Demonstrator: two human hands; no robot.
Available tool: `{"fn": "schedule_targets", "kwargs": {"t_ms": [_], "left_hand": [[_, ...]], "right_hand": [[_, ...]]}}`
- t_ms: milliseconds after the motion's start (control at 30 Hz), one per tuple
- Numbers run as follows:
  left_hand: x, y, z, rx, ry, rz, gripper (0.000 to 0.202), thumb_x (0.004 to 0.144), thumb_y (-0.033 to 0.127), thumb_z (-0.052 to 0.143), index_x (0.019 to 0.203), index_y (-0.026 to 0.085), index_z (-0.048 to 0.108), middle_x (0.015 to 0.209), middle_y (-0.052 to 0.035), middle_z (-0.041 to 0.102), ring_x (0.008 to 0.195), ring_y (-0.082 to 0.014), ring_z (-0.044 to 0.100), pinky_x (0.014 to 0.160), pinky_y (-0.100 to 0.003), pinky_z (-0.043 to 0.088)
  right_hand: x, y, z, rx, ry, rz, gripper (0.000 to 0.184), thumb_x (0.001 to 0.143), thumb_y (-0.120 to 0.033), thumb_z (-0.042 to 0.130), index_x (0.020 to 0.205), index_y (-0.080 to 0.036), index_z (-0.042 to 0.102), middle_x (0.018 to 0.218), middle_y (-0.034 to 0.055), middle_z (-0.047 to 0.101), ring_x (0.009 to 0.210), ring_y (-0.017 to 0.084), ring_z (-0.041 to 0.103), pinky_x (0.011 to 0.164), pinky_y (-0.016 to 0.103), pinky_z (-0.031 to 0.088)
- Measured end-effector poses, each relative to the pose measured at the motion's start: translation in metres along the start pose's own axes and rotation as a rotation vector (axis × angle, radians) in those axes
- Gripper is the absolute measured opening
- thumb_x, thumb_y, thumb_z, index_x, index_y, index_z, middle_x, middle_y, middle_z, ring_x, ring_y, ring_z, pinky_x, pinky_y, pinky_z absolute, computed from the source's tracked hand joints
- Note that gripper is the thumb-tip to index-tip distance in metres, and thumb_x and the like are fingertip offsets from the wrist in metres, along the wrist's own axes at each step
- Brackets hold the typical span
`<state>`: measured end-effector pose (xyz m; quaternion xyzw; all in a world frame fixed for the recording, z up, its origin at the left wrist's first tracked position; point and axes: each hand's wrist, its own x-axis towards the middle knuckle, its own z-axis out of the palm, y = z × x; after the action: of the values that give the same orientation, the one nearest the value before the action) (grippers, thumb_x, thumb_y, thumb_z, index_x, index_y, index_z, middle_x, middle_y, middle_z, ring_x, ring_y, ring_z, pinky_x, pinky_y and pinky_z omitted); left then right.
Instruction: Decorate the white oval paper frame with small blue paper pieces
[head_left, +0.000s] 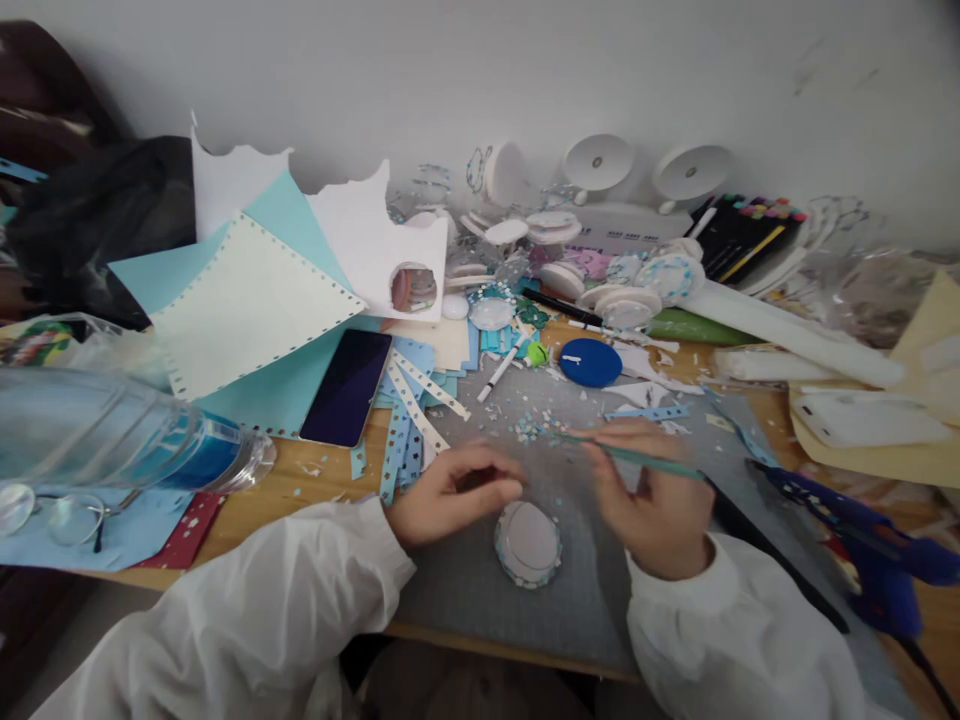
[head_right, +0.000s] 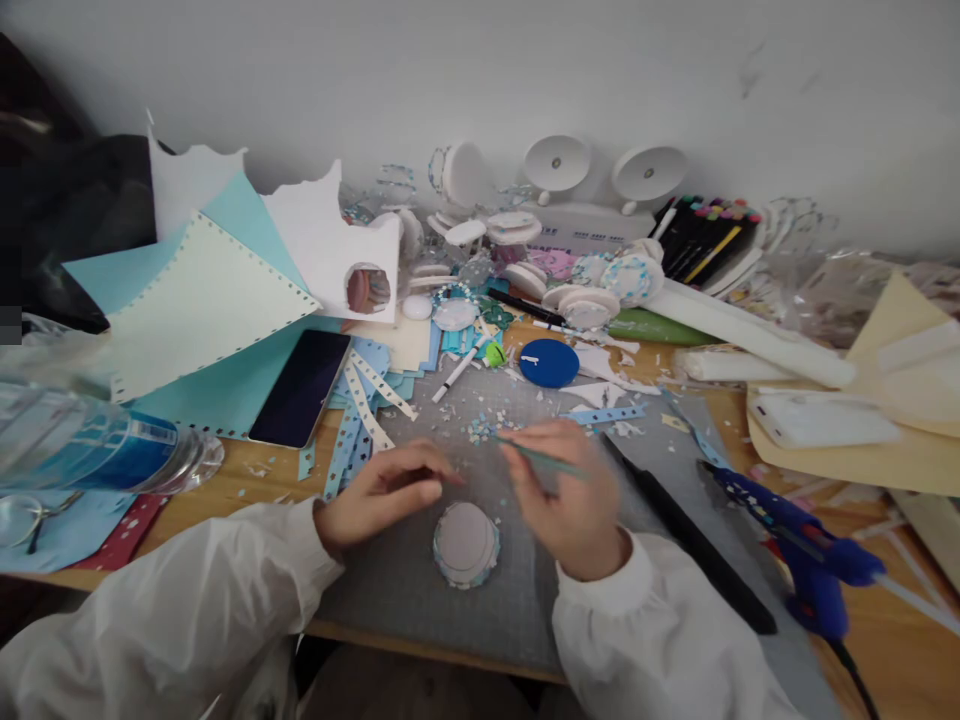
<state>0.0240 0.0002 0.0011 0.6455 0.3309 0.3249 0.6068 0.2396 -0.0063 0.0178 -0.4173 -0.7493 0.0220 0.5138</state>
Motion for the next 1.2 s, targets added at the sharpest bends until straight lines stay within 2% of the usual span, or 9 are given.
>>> {"fn": "schedule_targets", "kwargs": {"t_ms": [100, 167, 200, 333, 433, 533, 667, 867, 1200], "left_hand": [[-0.001, -0.001, 0.000, 0.266, -0.131, 0.217, 0.074, 0.061, 0.057, 0.077, 0.119, 0.016, 0.057, 0.112, -0.0129, 0.057, 0.102, -0.0266, 0.054, 0.088, -0.039, 0.046], [-0.001, -0.004, 0.003, 0.450, -0.191, 0.288, 0.093, 0.049, 0.060, 0.082, 0.124, 0.015, 0.052, 0.119, -0.0166, 0.054, 0.109, -0.0316, 0.052, 0.094, -0.045, 0.044], [-0.001, -0.005, 0.004, 0.531, -0.224, 0.313, 0.095, 0.048, 0.061, 0.082, 0.124, 0.014, 0.051, 0.121, -0.0181, 0.054, 0.110, -0.0332, 0.051, 0.096, -0.047, 0.043], [0.000, -0.005, 0.008, 0.727, -0.308, 0.357, 0.076, 0.061, 0.056, 0.077, 0.119, 0.012, 0.051, 0.117, -0.0186, 0.058, 0.107, -0.0330, 0.053, 0.095, -0.047, 0.043], [0.000, -0.002, 0.008, 0.740, -0.278, 0.354, 0.063, 0.067, 0.042, 0.075, 0.117, 0.014, 0.050, 0.112, -0.0157, 0.060, 0.103, -0.0301, 0.056, 0.090, -0.044, 0.046], [-0.001, -0.001, 0.006, 0.691, -0.224, 0.389, 0.065, 0.067, 0.032, 0.073, 0.123, 0.016, 0.045, 0.116, -0.0153, 0.059, 0.107, -0.0305, 0.054, 0.093, -0.045, 0.046], [-0.003, -0.002, 0.006, 0.623, -0.171, 0.455, 0.071, 0.068, 0.029, 0.073, 0.129, 0.017, 0.040, 0.120, -0.0166, 0.057, 0.113, -0.0300, 0.055, 0.095, -0.044, 0.048], [-0.005, -0.003, 0.006, 0.601, -0.117, 0.535, 0.073, 0.070, 0.026, 0.073, 0.133, 0.016, 0.038, 0.120, -0.0179, 0.059, 0.112, -0.0284, 0.058, 0.092, -0.041, 0.051], [-0.006, -0.006, 0.006, 0.646, -0.082, 0.532, 0.072, 0.073, 0.029, 0.072, 0.134, 0.017, 0.037, 0.120, -0.0177, 0.060, 0.112, -0.0287, 0.059, 0.090, -0.042, 0.052]], "right_hand": [[-0.014, 0.016, -0.003, 0.039, 0.146, 0.251, 0.011, 0.082, -0.016, 0.065, 0.090, -0.020, 0.058, 0.083, 0.0047, 0.063, 0.080, 0.020, 0.064, 0.070, 0.035, 0.052], [-0.019, 0.020, -0.005, 0.079, 0.175, 0.358, 0.008, 0.082, -0.020, 0.065, 0.087, -0.019, 0.058, 0.081, 0.0043, 0.061, 0.075, 0.018, 0.063, 0.065, 0.031, 0.052], [-0.021, 0.021, -0.005, 0.107, 0.183, 0.403, 0.008, 0.083, -0.021, 0.065, 0.086, -0.019, 0.058, 0.079, 0.0035, 0.061, 0.071, 0.016, 0.061, 0.061, 0.029, 0.052], [-0.020, 0.019, -0.008, 0.252, 0.186, 0.523, 0.007, 0.082, -0.022, 0.065, 0.085, -0.020, 0.059, 0.071, 0.0003, 0.059, 0.059, 0.013, 0.056, 0.055, 0.026, 0.050], [-0.021, 0.017, -0.009, 0.386, 0.165, 0.572, 0.006, 0.083, -0.021, 0.066, 0.083, -0.022, 0.060, 0.068, -0.0001, 0.059, 0.057, 0.013, 0.054, 0.051, 0.025, 0.048], [-0.023, 0.012, -0.010, 0.491, 0.163, 0.621, 0.005, 0.084, -0.021, 0.065, 0.083, -0.023, 0.060, 0.071, 0.0005, 0.060, 0.060, 0.013, 0.056, 0.051, 0.025, 0.048], [-0.023, 0.003, -0.013, 0.565, 0.161, 0.620, 0.006, 0.085, -0.018, 0.062, 0.084, -0.023, 0.059, 0.077, 0.0009, 0.057, 0.069, 0.015, 0.059, 0.061, 0.030, 0.052], [-0.015, -0.009, -0.015, 0.631, 0.098, 0.493, 0.011, 0.086, -0.011, 0.057, 0.084, -0.021, 0.059, 0.071, -0.0004, 0.054, 0.071, 0.016, 0.059, 0.069, 0.035, 0.053], [-0.014, -0.012, -0.014, 0.502, 0.011, 0.359, 0.014, 0.083, -0.009, 0.057, 0.088, -0.022, 0.057, 0.069, 0.0006, 0.060, 0.065, 0.017, 0.059, 0.070, 0.040, 0.052]]}}
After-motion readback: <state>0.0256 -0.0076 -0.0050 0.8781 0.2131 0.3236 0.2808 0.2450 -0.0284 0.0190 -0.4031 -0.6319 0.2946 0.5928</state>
